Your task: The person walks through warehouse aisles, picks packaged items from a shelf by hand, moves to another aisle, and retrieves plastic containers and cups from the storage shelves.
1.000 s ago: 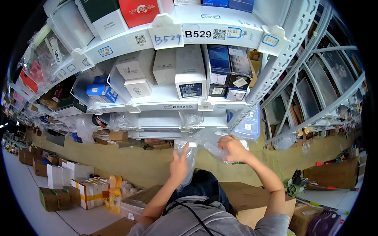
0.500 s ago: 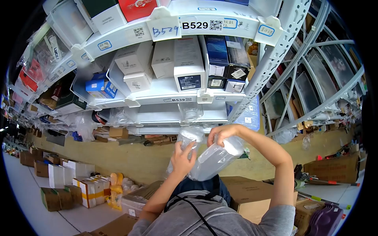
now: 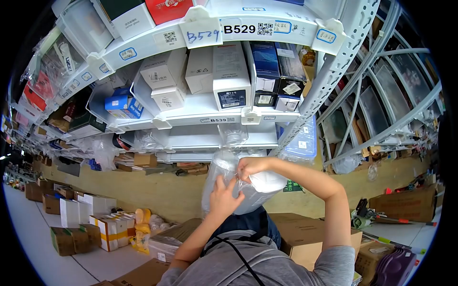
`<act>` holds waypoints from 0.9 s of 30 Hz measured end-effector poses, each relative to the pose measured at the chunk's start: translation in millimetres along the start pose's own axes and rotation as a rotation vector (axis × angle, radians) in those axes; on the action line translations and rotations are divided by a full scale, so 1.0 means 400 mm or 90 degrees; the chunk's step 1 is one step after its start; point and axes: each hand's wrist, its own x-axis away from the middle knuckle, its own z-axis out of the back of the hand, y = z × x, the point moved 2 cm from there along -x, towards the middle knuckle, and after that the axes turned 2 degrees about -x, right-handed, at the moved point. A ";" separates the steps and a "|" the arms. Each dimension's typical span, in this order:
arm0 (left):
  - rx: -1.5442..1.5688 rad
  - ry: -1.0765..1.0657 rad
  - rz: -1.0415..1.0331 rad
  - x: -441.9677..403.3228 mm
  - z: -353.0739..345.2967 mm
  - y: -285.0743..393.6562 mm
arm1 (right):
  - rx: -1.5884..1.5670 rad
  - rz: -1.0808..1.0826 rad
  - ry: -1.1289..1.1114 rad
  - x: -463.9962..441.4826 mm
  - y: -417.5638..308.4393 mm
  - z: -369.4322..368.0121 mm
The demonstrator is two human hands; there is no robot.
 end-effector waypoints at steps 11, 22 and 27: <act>0.048 -0.005 0.014 0.033 -0.080 -0.073 | 0.197 0.142 0.108 0.047 0.037 0.038; 0.049 0.011 0.162 0.073 -0.021 -0.137 | 0.060 -0.058 0.802 -0.120 0.571 0.322; 0.048 0.029 0.185 0.112 0.014 -0.149 | -0.332 -0.100 0.820 -0.232 0.547 0.334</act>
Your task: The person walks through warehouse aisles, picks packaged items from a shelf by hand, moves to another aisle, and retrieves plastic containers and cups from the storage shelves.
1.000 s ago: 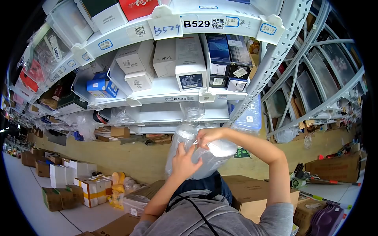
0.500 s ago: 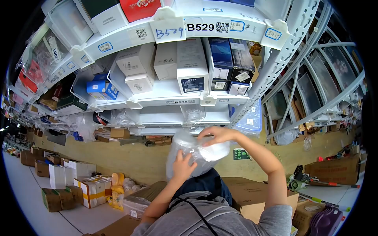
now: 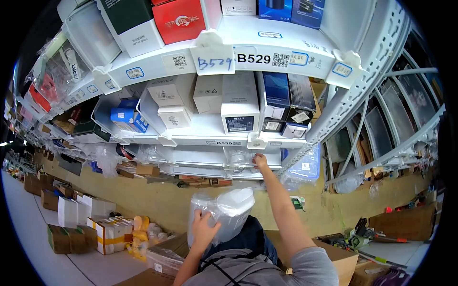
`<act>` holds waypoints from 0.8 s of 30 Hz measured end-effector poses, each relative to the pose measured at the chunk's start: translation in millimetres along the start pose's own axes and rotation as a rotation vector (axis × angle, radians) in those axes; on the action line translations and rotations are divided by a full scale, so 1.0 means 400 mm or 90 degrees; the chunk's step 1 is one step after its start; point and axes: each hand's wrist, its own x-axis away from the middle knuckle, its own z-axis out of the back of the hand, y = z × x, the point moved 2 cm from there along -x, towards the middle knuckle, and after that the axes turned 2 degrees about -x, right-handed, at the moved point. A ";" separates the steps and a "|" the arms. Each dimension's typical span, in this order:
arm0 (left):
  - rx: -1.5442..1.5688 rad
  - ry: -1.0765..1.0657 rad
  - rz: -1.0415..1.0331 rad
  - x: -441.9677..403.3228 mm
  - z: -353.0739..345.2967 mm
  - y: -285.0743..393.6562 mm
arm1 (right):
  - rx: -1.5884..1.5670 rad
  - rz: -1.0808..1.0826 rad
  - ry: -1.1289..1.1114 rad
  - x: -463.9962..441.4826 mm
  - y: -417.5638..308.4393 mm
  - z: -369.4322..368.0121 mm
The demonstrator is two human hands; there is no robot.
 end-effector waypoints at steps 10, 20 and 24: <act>-0.009 0.032 0.097 0.017 0.030 -0.039 | 0.331 0.238 0.144 0.000 -0.028 -0.068; -0.044 0.038 0.062 0.001 0.017 -0.052 | 0.813 0.501 0.002 0.048 -0.056 -0.029; -0.038 0.017 0.057 -0.004 0.023 -0.043 | 0.890 0.571 -0.030 0.063 -0.079 -0.025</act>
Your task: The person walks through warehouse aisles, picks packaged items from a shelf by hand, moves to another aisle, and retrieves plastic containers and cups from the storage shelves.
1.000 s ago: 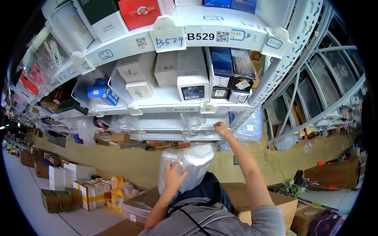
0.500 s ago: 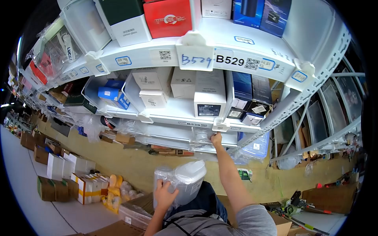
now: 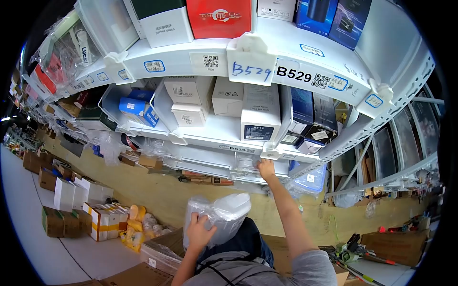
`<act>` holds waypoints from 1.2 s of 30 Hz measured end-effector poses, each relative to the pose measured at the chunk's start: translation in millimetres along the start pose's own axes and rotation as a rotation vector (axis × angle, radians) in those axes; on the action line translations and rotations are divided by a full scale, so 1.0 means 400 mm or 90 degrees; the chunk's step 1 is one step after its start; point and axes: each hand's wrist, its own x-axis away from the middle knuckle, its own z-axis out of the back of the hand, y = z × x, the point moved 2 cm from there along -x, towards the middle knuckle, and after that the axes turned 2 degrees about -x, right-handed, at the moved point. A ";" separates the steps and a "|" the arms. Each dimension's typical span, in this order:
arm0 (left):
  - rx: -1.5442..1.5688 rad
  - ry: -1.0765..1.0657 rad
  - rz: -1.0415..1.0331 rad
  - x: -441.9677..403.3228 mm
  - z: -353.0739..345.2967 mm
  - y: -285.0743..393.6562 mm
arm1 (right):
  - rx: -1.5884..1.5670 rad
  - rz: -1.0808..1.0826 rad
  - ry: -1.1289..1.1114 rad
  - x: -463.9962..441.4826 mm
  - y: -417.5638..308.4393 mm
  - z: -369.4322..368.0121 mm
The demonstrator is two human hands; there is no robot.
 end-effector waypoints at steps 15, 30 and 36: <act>0.023 -0.028 -0.036 -0.003 -0.010 0.017 | -0.625 -0.081 0.111 0.072 -0.020 0.271; 0.038 -0.012 -0.072 0.001 -0.019 0.045 | -1.221 -0.277 0.289 -0.068 -0.040 0.197; 0.045 -0.023 -0.047 0.002 -0.022 0.038 | -1.134 -0.199 0.265 -0.049 -0.054 0.181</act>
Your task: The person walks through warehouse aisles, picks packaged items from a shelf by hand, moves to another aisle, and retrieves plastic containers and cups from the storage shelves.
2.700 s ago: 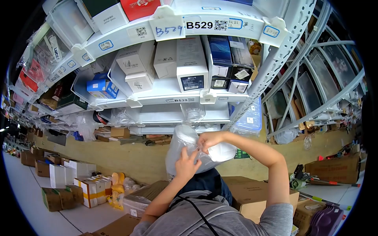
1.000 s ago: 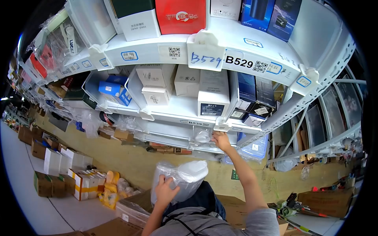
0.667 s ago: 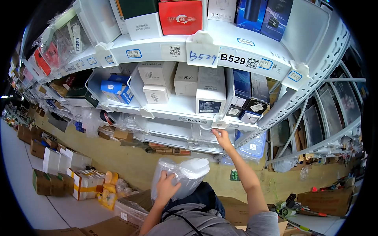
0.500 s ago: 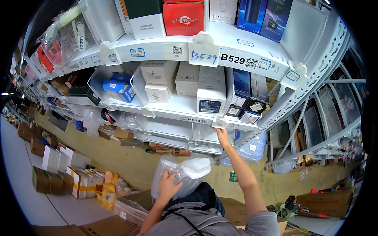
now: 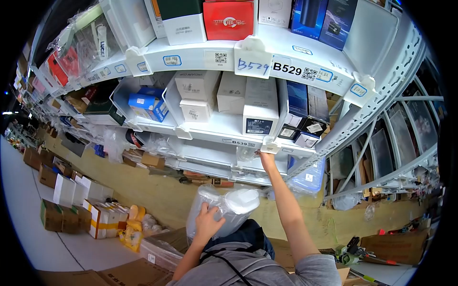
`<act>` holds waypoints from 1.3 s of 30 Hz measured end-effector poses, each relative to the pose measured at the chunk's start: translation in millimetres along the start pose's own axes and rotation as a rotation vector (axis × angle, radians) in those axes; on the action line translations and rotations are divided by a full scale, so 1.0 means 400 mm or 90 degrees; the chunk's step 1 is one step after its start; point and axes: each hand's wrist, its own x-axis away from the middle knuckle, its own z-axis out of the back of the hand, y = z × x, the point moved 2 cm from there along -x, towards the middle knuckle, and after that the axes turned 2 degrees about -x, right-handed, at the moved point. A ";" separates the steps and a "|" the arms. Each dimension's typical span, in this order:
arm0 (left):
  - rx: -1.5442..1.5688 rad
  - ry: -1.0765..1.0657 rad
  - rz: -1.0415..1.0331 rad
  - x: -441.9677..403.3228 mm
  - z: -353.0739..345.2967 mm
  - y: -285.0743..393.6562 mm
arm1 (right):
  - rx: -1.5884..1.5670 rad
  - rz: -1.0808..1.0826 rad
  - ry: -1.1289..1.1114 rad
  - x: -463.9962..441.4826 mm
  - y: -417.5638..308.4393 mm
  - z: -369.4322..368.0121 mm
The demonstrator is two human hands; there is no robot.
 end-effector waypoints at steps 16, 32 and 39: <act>-0.001 0.034 0.002 -0.014 -0.012 -0.029 | 0.273 0.115 0.005 0.068 -0.068 0.022; -0.003 0.020 -0.010 -0.013 -0.015 -0.016 | -0.171 0.140 0.292 0.047 -0.081 0.135; 0.011 0.023 -0.012 -0.011 -0.012 -0.019 | -0.154 0.004 0.233 0.192 -0.121 0.197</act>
